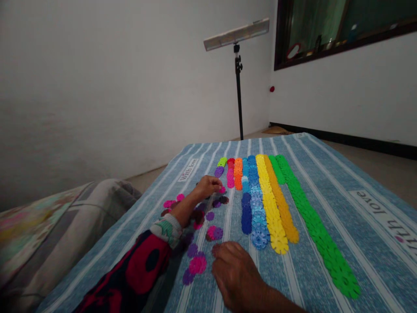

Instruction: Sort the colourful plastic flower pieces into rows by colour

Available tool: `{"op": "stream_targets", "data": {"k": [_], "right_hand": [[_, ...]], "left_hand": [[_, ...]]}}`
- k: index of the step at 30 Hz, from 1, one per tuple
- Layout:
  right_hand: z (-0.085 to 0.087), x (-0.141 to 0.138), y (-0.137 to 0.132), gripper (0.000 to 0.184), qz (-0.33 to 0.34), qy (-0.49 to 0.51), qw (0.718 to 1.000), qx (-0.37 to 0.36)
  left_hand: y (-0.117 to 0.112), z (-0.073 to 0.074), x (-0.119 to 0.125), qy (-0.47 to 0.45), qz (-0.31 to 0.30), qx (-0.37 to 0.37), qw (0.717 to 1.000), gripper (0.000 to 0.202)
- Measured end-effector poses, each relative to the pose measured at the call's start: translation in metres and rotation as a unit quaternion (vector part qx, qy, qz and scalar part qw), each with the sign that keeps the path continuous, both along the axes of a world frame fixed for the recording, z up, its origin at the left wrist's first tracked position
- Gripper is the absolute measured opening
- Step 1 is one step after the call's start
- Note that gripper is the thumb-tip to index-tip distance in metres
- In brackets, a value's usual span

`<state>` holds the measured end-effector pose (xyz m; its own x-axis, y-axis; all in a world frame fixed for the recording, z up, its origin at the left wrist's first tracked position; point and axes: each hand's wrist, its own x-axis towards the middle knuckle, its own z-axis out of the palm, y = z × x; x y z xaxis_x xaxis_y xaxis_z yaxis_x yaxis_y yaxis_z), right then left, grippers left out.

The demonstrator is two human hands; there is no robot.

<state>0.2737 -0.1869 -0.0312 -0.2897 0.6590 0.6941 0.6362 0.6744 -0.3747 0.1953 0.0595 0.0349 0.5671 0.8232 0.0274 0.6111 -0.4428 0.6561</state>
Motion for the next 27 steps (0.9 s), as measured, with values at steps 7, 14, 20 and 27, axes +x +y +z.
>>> {"op": "stream_targets", "data": {"k": [7,14,20,27], "right_hand": [[0.002,-0.001,0.002,0.015,0.004,0.01,1.0,0.007],[-0.003,-0.002,0.003,0.014,-0.001,0.008,1.0,0.01],[0.0,-0.001,0.002,0.014,0.002,0.006,1.0,0.005],[0.0,-0.001,0.0,0.016,-0.005,0.005,1.0,0.006]], "left_hand": [[0.008,-0.01,0.034,0.015,0.014,0.048,0.999,0.017],[0.012,-0.021,0.036,0.035,0.009,0.062,0.997,0.016],[0.009,-0.018,0.023,0.013,0.047,0.081,0.995,0.025],[0.011,0.008,-0.051,0.167,0.107,0.107,0.974,0.024]]}}
